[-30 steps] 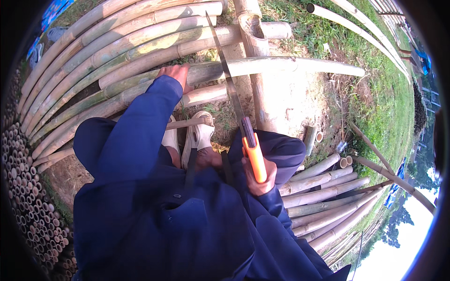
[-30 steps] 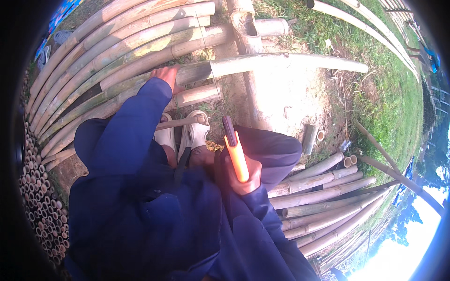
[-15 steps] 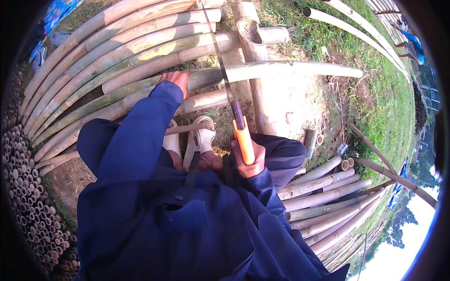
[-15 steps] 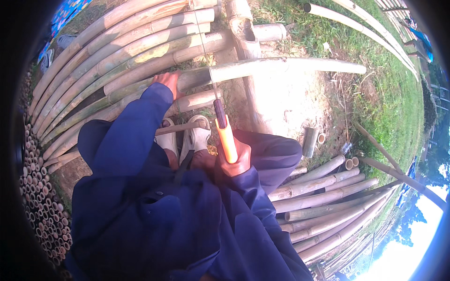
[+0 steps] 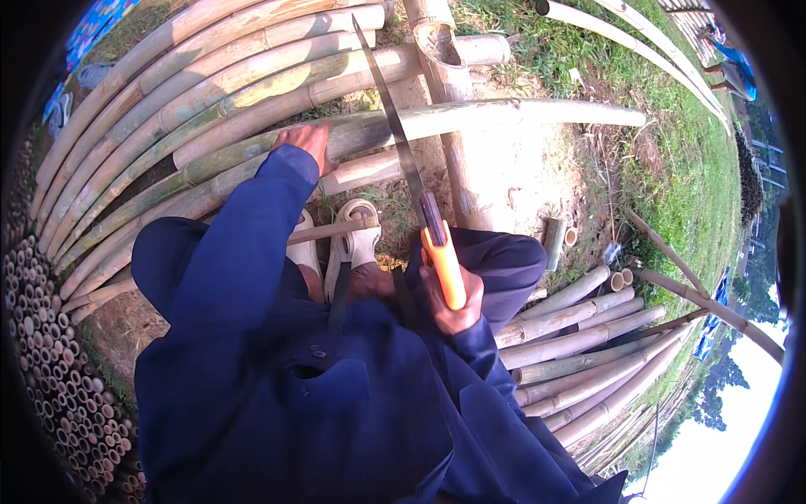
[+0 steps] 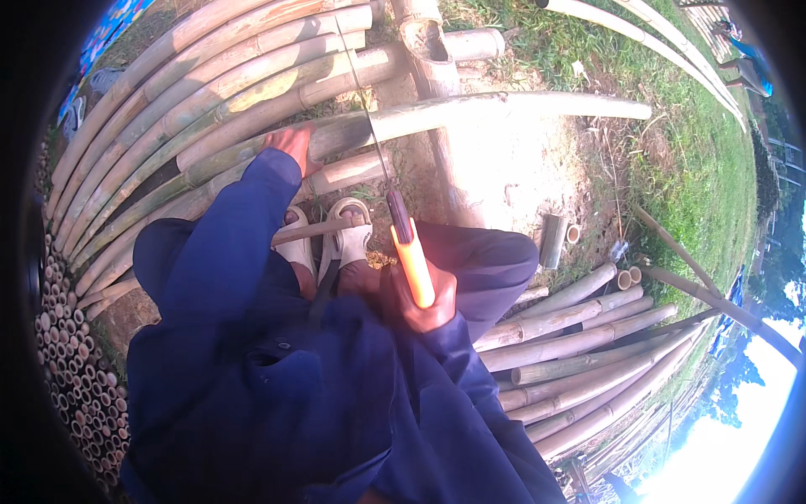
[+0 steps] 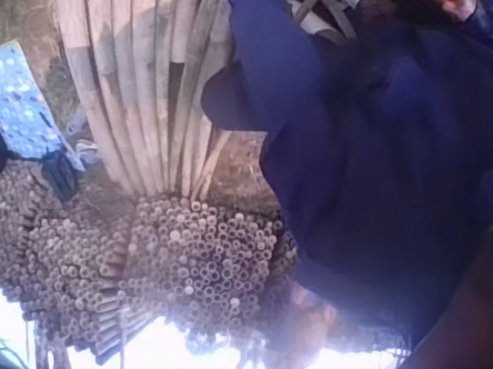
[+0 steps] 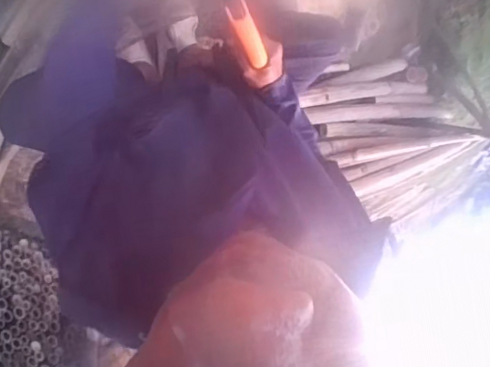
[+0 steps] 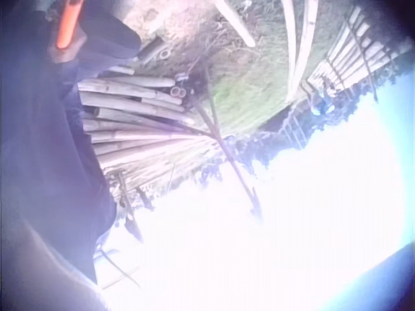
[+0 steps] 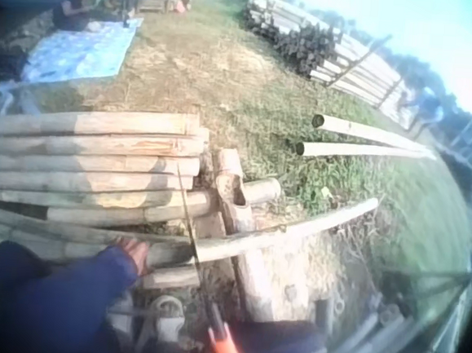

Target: The person sits on the ground and uses a hand saw to cut bamboo poles. They repeatedly position a pole on a support, saw through it, and then move the cut piece aside.

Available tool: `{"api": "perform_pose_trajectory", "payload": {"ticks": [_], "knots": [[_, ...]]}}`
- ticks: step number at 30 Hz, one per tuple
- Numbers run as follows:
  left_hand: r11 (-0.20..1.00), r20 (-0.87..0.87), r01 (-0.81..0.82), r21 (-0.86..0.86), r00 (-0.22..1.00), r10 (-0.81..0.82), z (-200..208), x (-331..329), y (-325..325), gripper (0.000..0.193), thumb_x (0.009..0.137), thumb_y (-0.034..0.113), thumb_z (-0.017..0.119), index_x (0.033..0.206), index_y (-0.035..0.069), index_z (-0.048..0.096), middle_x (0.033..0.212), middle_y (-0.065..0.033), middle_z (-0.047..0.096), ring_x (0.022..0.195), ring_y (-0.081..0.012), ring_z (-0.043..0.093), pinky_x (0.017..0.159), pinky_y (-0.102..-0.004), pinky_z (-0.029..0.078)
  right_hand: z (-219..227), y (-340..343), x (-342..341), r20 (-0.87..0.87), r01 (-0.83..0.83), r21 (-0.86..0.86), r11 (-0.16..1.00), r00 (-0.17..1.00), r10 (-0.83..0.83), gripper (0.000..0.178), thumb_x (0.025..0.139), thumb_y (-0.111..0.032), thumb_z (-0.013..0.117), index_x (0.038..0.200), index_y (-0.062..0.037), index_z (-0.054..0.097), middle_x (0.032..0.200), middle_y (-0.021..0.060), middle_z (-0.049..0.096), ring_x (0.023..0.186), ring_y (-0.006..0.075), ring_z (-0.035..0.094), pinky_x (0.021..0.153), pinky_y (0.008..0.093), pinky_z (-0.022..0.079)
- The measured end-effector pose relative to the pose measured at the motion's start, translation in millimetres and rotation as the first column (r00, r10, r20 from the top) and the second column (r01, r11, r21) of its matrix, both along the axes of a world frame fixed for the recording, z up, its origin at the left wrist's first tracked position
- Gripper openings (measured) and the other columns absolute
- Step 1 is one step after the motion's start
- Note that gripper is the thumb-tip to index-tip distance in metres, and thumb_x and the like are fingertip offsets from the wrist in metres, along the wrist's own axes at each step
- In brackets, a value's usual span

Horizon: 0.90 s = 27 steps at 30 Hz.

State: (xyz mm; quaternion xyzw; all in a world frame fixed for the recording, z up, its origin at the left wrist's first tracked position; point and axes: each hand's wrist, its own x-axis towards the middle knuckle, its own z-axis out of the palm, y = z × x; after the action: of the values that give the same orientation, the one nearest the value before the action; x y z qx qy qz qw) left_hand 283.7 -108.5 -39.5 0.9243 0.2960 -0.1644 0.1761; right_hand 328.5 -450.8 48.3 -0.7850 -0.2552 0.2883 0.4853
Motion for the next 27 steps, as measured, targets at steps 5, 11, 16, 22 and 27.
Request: {"api": "perform_pose_trajectory", "payload": {"ticks": [5,11,16,22,27], "knots": [[0.999,-0.068,-0.026,-0.024,0.997,0.025,13.0,8.0,-7.5,0.062,0.077,0.036,0.085,0.124,0.003,0.061,0.111,-0.0228,0.072,0.11,-0.0385,0.069,0.1,-0.0481,0.051,36.7,-62.7,-19.8,0.125,0.012,-0.021,1.0,0.992,-0.009,0.024,0.091,-0.007,0.071,0.112,0.0044,0.071,0.087,0.0145,0.074,0.081,0.0207,0.072,0.072,0.0327,0.055],[1.0,-0.039,-0.006,0.008,0.999,0.006,18.2,13.7,1.4,0.063,0.077,0.037,0.086,0.125,0.005,0.061,0.113,-0.0222,0.072,0.111,-0.0394,0.068,0.099,-0.0499,0.051,-6.2,23.8,11.0,-0.029,0.01,0.029,1.0,1.0,-0.009,0.007,0.091,-0.002,0.068,0.092,0.0045,0.064,0.067,0.0093,0.06,0.059,0.0147,0.053,0.058,0.0351,0.046],[0.999,-0.088,-0.043,-0.017,0.995,0.042,8.0,11.5,5.9,0.075,0.072,0.037,0.087,0.135,0.007,0.058,0.109,-0.0224,0.073,0.112,-0.0402,0.067,0.101,-0.0516,0.049,38.6,-84.8,-31.8,0.292,-0.068,-0.064,0.996,0.953,0.084,0.027,0.092,-0.005,0.069,0.118,0.004,0.071,0.091,0.0182,0.075,0.089,0.0214,0.076,0.076,0.0315,0.057],[1.0,-0.004,-0.01,0.012,1.0,0.011,5.0,12.2,0.4,0.074,0.073,0.035,0.085,0.136,0.008,0.058,0.109,-0.0227,0.073,0.11,-0.0416,0.068,0.1,-0.0508,0.049,1.3,29.4,13.6,-0.063,-0.007,0.027,1.0,0.998,0.008,0.011,0.093,-0.004,0.07,0.099,0.0042,0.068,0.073,0.0056,0.063,0.064,0.0114,0.054,0.06,0.0294,0.047],[0.999,-0.073,-0.024,0.028,0.997,0.026,17.2,8.4,2.4,0.059,0.077,0.032,0.083,0.125,0.004,0.06,0.108,-0.0188,0.074,0.108,-0.0381,0.069,0.099,-0.0509,0.05,38.9,-44.3,-11.6,0.011,-0.008,-0.023,1.0,1.0,0.008,0.032,0.093,0.002,0.07,0.124,0.0036,0.07,0.099,0.0063,0.074,0.084,0.0096,0.068,0.074,0.0235,0.052]]}}
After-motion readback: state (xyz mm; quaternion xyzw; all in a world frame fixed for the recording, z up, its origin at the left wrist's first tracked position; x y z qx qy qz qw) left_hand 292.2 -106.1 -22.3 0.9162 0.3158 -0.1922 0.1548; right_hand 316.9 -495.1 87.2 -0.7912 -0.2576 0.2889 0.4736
